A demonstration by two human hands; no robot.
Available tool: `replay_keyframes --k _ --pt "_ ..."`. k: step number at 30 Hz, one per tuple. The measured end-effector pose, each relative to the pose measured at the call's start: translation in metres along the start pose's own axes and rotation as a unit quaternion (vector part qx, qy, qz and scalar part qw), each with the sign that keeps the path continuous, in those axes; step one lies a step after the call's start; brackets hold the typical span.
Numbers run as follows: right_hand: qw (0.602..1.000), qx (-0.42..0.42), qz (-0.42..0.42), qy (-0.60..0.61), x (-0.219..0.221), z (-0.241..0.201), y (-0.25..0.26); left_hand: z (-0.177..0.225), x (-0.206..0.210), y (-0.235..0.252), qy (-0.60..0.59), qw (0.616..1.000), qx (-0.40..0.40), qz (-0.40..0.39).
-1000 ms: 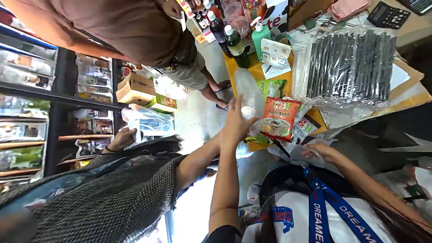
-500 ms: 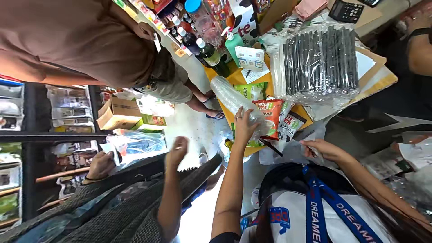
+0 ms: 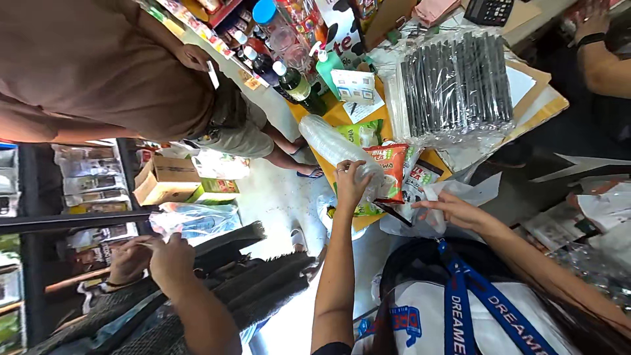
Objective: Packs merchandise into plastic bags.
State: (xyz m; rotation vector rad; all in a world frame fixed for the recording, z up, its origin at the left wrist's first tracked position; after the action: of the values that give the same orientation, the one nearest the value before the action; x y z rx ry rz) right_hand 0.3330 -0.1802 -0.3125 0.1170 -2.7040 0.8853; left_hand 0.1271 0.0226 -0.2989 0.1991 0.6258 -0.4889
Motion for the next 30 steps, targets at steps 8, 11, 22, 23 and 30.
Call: replay_keyframes --k 8,11,22,23,30 --pt "0.998 -0.045 0.016 0.033 0.020 -0.021 0.023 0.014 0.016 -0.008 -0.069 0.988 0.112 0.082" --pt "0.997 -0.042 0.033 0.057 0.020 -0.019 0.027 0.019 0.013 -0.006 -0.129 0.978 0.122 0.107" --pt "0.978 -0.019 0.148 0.147 0.004 -0.021 0.003 0.108 0.077 -0.049 -0.194 0.958 0.208 -0.027" --pt "0.975 -0.010 0.166 0.146 -0.001 -0.019 -0.001 0.111 0.085 -0.053 -0.194 0.957 0.210 -0.048" --pt "0.957 0.042 0.200 0.207 -0.007 0.006 0.013 0.099 0.129 -0.059 -0.175 0.939 0.252 -0.154"
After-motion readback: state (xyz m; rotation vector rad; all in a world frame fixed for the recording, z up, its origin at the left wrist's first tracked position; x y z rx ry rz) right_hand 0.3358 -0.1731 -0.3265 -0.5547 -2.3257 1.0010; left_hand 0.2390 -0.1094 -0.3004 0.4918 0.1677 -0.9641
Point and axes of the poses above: each hand's wrist, its own y-axis towards the middle knuckle, its own x-axis out of the palm, z = x × y, the point moved 4 cm from there along y, towards the middle knuckle, and after that the axes turned 13 degrees about -y, right-handed, at the moved point
